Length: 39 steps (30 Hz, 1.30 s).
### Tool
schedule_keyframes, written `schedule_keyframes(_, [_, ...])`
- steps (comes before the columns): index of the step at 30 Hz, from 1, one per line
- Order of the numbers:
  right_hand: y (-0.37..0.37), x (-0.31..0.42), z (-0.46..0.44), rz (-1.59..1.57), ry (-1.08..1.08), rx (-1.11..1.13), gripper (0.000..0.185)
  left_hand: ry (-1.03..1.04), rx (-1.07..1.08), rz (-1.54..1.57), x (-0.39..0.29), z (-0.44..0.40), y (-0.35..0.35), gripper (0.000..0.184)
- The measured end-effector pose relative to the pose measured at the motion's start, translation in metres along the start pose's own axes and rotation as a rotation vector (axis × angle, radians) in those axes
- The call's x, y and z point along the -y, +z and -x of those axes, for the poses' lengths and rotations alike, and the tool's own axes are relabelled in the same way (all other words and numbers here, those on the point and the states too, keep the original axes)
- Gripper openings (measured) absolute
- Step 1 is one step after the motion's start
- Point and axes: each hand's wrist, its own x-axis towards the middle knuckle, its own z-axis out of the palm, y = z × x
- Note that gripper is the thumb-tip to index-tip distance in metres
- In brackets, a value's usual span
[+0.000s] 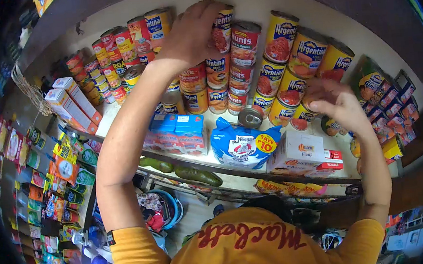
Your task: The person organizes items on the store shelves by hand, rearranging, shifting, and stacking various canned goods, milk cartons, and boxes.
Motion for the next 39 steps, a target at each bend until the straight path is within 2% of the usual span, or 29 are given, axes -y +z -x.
schedule_keyframes(4, [-0.022, -0.018, 0.007, -0.039, 0.017, -0.188, 0.045, -0.031, 0.038, -0.062, 0.002, 0.000, 0.004, 0.087])
schedule_keyframes(5, [-0.020, -0.025, 0.008, -0.086, -0.061, -0.276, 0.041, -0.046, 0.032, -0.039, 0.004, 0.000, 0.006, 0.087])
schedule_keyframes(8, [-0.017, -0.055, 0.017, -0.024, -0.002, -0.447, 0.040, -0.050, 0.007, -0.011, 0.004, 0.000, 0.003, 0.089])
schedule_keyframes(10, [-0.012, -0.056, 0.021, -0.045, 0.071, -0.449, 0.040, -0.104, 0.025, -0.008, 0.000, 0.001, 0.000, 0.089])
schedule_keyframes(16, [-0.007, -0.068, 0.019, 0.091, 0.057, -0.511, 0.034, -0.036, -0.005, -0.022, -0.002, 0.002, -0.006, 0.092])
schedule_keyframes(19, [-0.008, -0.062, 0.016, 0.173, 0.012, -0.466, 0.029, 0.024, -0.106, -0.223, -0.010, 0.002, -0.004, 0.095])
schedule_keyframes(21, [-0.007, -0.054, 0.014, 0.183, 0.039, -0.345, 0.024, 0.087, -0.046, -0.298, -0.026, 0.003, -0.016, 0.063])
schedule_keyframes(23, [-0.003, -0.048, 0.010, 0.144, 0.069, -0.164, 0.022, 0.146, 0.045, -0.214, -0.036, -0.003, -0.020, 0.053])
schedule_keyframes(25, [0.010, -0.039, 0.000, 0.052, 0.106, 0.080, 0.023, 0.197, 0.164, 0.031, -0.038, -0.010, -0.015, 0.062])
schedule_keyframes(28, [0.032, -0.011, -0.017, -0.287, 0.370, 0.307, 0.045, 0.250, 0.125, -0.264, -0.038, -0.001, 0.007, 0.097])
schedule_keyframes(31, [0.060, -0.021, -0.047, -0.300, 0.367, 0.441, 0.058, 0.263, 0.081, -0.206, -0.040, 0.005, 0.015, 0.096])
schedule_keyframes(34, [0.081, -0.011, -0.061, -0.297, 0.381, 0.479, 0.064, 0.261, 0.078, -0.203, -0.043, 0.012, 0.024, 0.094])
schedule_keyframes(35, [0.091, -0.031, -0.068, -0.380, 0.352, 0.452, 0.065, 0.251, 0.063, -0.152, -0.042, 0.012, 0.025, 0.093])
schedule_keyframes(39, [0.098, -0.030, -0.075, -0.356, 0.333, 0.448, 0.065, 0.237, 0.024, -0.022, -0.037, 0.013, 0.028, 0.087])
